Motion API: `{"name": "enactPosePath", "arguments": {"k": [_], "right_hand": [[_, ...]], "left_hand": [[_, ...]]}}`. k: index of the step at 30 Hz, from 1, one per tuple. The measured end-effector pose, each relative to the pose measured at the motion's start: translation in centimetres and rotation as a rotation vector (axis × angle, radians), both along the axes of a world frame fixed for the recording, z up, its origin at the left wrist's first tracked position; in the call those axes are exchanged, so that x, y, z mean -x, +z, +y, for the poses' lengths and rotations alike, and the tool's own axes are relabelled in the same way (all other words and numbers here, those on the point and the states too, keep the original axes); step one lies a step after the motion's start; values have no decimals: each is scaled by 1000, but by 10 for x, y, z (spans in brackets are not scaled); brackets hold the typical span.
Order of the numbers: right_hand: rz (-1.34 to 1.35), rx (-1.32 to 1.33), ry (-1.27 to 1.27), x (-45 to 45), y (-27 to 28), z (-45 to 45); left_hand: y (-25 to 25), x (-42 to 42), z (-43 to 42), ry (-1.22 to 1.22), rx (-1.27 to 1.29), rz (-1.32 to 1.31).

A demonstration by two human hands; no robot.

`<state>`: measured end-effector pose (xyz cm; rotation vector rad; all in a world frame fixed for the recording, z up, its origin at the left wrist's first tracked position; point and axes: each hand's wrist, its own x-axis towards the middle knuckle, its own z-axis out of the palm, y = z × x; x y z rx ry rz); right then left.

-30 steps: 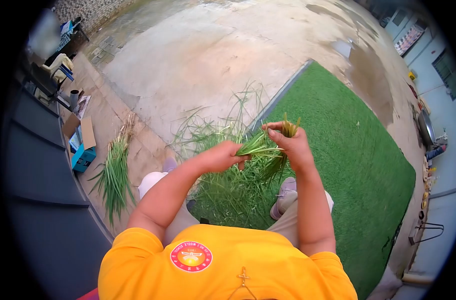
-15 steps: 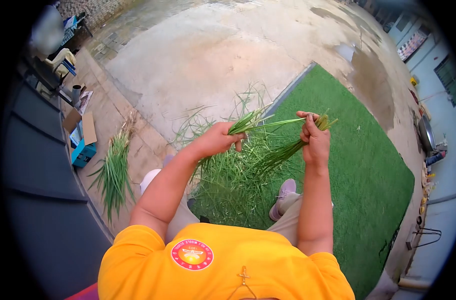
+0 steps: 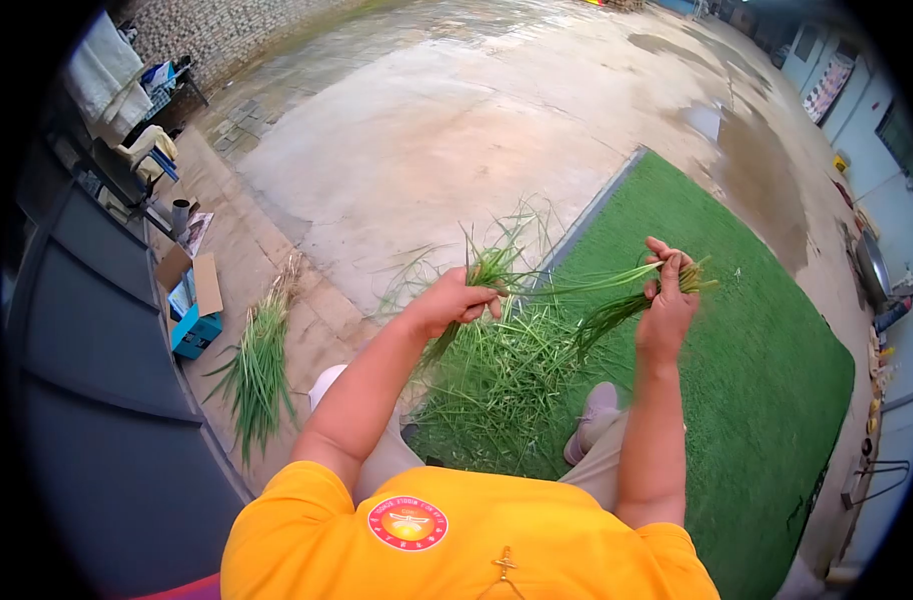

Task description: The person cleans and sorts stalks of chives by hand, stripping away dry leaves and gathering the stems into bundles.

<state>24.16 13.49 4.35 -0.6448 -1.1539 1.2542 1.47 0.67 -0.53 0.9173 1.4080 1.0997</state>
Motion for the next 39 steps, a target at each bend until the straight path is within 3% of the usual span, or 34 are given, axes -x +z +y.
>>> {"name": "enactPosePath", "arguments": {"k": [2,3,5,7,10,12,14,16,19,21,23,25,27,34,39], "right_hand": [[59,118,116,6,0,-5],[123,241,233,10,-2,-8],[235,280,259,8,-3,-3],[337,308,288,-3,-7,11],[439,273,149,-19,-10,26],[436,254,124,-21,-8,27],[427,232,100,-21,-5,21],[260,148,261,-12,1,4],[310,187,337,-12,-6,2],[401,262,257,-32,-14,28],[656,420,-5,-56,-25,59],[671,421,-47,-75,-29,76],[688,421,-101,-79,-31,76],[-107,288,187,-6,-13,1],[-355,138,315,31,-23,-36]], "left_hand": [[-5,0,-4,19,-142,-545],[-6,3,-4,24,-137,-535],[-10,5,-3,43,-316,-779],[-8,10,-3,82,-342,-799],[-6,13,-3,93,-221,-576],[-6,7,-1,-50,-179,-432],[-6,-1,0,68,-169,-493],[-3,-3,-3,216,-205,-605],[-3,12,1,330,-319,-794],[-4,22,1,372,-331,-859],[-12,36,-1,456,-294,-814],[-10,39,-3,531,-286,-794],[-13,43,-4,446,-350,-726],[-9,8,-1,267,-235,-470],[-19,-24,0,154,-96,-300]]}}
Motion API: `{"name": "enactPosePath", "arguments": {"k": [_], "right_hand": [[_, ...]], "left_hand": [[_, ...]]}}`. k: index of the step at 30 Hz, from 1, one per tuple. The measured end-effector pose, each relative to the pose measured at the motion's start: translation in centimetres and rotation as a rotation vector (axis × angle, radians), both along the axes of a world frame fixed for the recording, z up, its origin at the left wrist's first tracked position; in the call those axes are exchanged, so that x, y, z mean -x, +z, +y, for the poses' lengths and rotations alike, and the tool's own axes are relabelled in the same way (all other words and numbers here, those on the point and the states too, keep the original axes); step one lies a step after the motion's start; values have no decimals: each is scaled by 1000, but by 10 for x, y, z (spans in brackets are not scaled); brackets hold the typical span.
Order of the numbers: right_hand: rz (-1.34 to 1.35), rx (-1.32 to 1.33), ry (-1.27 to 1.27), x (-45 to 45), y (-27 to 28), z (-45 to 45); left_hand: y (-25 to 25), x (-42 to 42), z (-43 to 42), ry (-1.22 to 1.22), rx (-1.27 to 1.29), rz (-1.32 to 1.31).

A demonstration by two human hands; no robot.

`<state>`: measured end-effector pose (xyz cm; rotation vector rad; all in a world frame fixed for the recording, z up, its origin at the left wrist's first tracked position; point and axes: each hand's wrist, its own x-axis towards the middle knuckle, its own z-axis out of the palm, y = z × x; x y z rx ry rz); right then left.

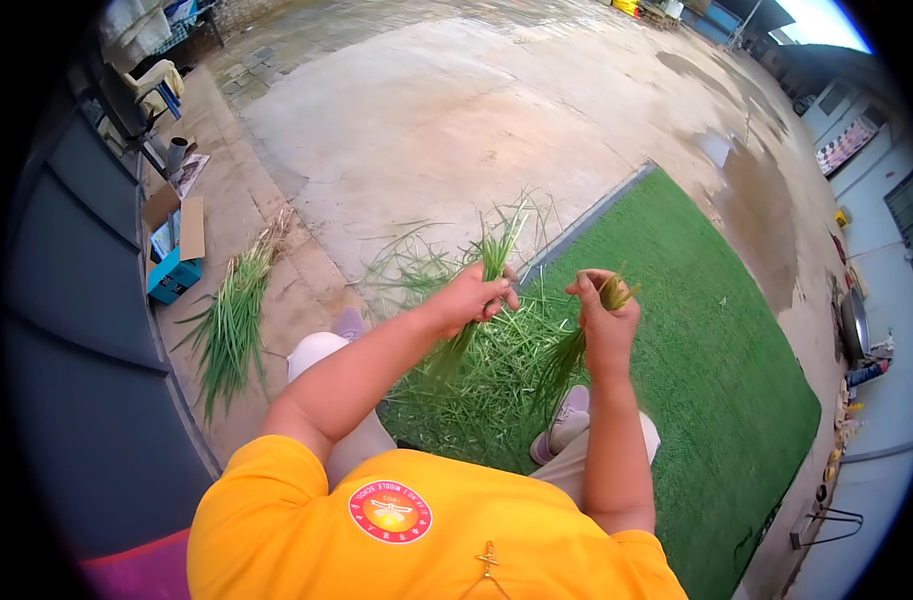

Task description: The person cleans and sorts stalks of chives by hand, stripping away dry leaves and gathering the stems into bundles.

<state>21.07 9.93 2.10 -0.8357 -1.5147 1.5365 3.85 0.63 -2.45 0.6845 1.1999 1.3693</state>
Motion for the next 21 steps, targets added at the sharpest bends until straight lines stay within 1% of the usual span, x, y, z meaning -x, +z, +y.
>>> {"name": "enactPosePath", "arguments": {"k": [2,3,4,5,6,7,8,9,10,11,12,13,14,15,16,17,18,19,20,21], "right_hand": [[-56,-200,57,10,-8,-4],[-63,-198,50,14,-12,-6],[-73,-279,43,19,-15,-7],[-82,-359,37,22,-17,-9],[-87,-358,34,25,-17,-10],[-93,-435,8,28,-16,-10],[-99,-513,-17,31,-14,-13],[-103,-388,14,32,-2,-22],[-108,-387,15,32,-8,-21],[-190,-366,90,31,-19,-17],[-271,-342,165,32,-26,-15],[-212,-282,167,34,-31,-15],[-220,-275,167,33,-33,-15],[-154,-83,163,32,-32,-14],[-84,104,158,31,-29,-12],[-61,243,127,28,-25,-11],[-63,239,132,25,-25,-8],[-8,320,135,21,-26,-5],[47,402,135,19,-27,-4],[67,401,119,20,-26,-6]], "left_hand": [[-3,-10,1,-37,38,34],[-5,-13,1,-44,40,18],[-6,-16,1,-52,43,14],[-5,-19,0,-72,59,57],[-4,-22,0,-90,75,100],[-4,-25,-1,-91,75,95],[-5,-28,-2,-102,76,146],[-6,-32,-2,-113,77,196],[-12,-34,-1,-113,78,190],[-22,-35,1,-109,78,288],[-19,-38,-1,-106,79,385],[-14,-38,-3,-109,85,377],[-8,-36,-5,-160,156,266],[0,-35,-6,-209,223,155],[-2,-31,-6,-209,220,152],[-3,-26,-6,-181,138,-33],[-3,-22,-7,-151,54,-216],[-1,-20,-6,-81,29,-309],[2,-17,-7,-77,26,-310],[5,-15,-8,-28,-9,-326]]}}
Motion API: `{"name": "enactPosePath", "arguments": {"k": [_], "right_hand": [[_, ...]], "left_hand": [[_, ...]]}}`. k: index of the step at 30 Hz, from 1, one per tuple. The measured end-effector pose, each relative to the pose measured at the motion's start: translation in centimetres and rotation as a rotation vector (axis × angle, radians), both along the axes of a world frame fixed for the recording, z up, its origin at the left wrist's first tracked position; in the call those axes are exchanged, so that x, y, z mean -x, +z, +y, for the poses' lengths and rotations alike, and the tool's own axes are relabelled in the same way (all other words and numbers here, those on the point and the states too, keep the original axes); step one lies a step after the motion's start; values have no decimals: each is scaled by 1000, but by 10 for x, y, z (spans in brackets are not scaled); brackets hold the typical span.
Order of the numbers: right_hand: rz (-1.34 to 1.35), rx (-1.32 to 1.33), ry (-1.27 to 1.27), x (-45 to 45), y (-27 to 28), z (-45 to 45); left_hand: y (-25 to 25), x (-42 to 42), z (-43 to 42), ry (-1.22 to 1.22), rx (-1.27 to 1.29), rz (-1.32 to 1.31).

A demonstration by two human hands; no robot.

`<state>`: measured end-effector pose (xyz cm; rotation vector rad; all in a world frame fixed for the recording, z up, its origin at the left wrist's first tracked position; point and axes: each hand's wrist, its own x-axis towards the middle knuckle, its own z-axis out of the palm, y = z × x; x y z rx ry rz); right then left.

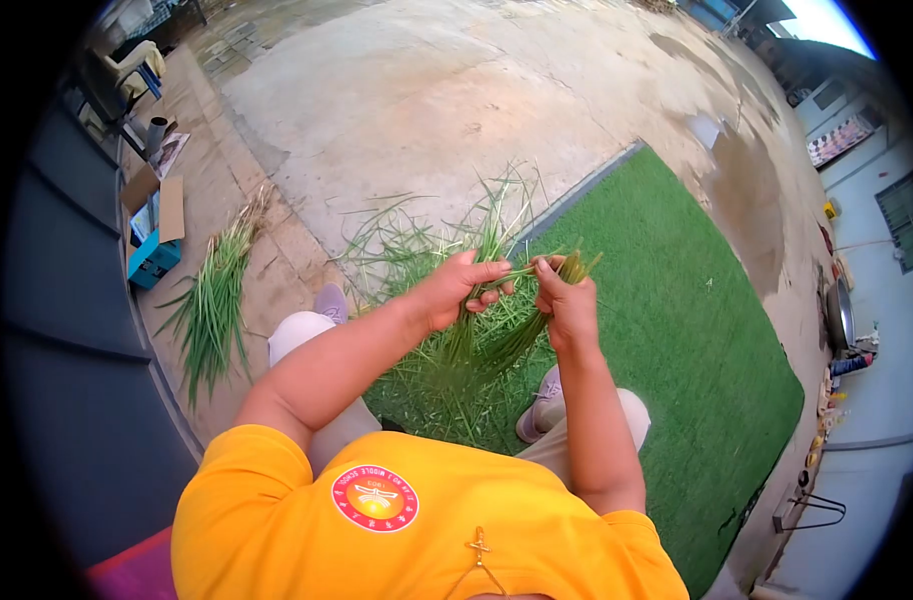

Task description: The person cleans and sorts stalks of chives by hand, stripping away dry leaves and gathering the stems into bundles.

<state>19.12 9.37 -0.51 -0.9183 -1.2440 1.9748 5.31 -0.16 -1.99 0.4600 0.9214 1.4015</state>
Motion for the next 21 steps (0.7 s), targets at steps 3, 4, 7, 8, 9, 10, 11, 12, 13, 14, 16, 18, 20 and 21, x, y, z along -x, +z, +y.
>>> {"name": "enactPosePath", "arguments": {"k": [3,4,7,8,9,10,11,12,13,14,16,18,20,21], "right_hand": [[44,22,18,-2,2,-1],[40,20,17,-3,3,0],[124,38,-44,-6,7,7],[162,13,-163,-8,7,14],[202,-12,-281,-12,7,21],[202,-16,-279,-19,6,33],[204,-15,-362,-29,5,48],[208,-13,-444,-30,10,54],[213,-16,-440,-29,11,52],[189,-22,-345,-29,12,48],[117,-27,-169,-24,18,30],[78,-38,-103,-12,22,8],[36,-49,-39,-7,17,-1],[42,-75,-28,-5,10,-2]], "left_hand": [[4,5,-2,54,-25,32],[3,6,-2,24,-43,49],[7,4,-1,0,-61,69],[9,4,-1,6,-60,72],[10,6,-1,9,-63,71],[11,10,-2,16,-80,120],[13,12,-3,23,-97,169],[14,12,-3,28,-101,170],[16,13,-4,69,-109,240],[18,13,-5,109,-117,310],[19,8,-5,162,-140,344],[19,4,-5,212,-155,370],[15,2,-5,221,-185,421],[11,2,-4,222,-186,418]]}}
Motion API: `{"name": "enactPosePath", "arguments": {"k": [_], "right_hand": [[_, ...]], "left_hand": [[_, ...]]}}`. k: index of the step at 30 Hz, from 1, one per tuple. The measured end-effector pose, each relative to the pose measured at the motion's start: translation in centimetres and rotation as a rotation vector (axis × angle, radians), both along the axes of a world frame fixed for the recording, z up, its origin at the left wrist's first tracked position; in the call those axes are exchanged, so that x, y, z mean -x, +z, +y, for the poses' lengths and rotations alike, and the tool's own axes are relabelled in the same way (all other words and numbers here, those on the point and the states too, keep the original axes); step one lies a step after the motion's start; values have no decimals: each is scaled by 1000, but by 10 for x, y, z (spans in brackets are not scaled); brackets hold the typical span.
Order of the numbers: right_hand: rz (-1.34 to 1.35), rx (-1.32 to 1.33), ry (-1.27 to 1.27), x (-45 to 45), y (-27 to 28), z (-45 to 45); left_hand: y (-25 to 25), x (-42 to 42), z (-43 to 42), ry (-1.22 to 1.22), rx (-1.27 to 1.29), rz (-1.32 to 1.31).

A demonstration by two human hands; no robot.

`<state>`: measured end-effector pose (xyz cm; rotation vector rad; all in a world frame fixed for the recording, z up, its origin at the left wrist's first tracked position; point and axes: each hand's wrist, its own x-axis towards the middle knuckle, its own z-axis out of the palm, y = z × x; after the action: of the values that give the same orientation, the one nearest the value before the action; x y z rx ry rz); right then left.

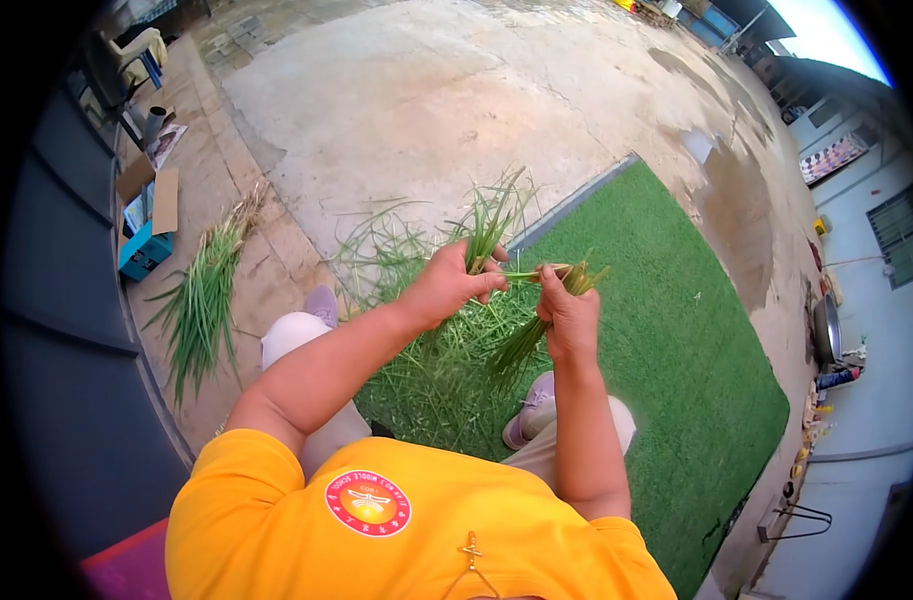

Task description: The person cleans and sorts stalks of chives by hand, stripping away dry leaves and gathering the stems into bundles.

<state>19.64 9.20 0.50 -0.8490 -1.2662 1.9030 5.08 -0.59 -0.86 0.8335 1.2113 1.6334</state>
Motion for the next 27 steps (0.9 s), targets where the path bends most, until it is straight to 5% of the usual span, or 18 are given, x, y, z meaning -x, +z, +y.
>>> {"name": "enactPosePath", "arguments": {"k": [20,27], "right_hand": [[163,58,82,-2,7,1],[426,15,-501,-80,11,91]], "left_hand": [[12,2,-3,-249,108,-168],[3,37,-1,-81,33,-308]]}}
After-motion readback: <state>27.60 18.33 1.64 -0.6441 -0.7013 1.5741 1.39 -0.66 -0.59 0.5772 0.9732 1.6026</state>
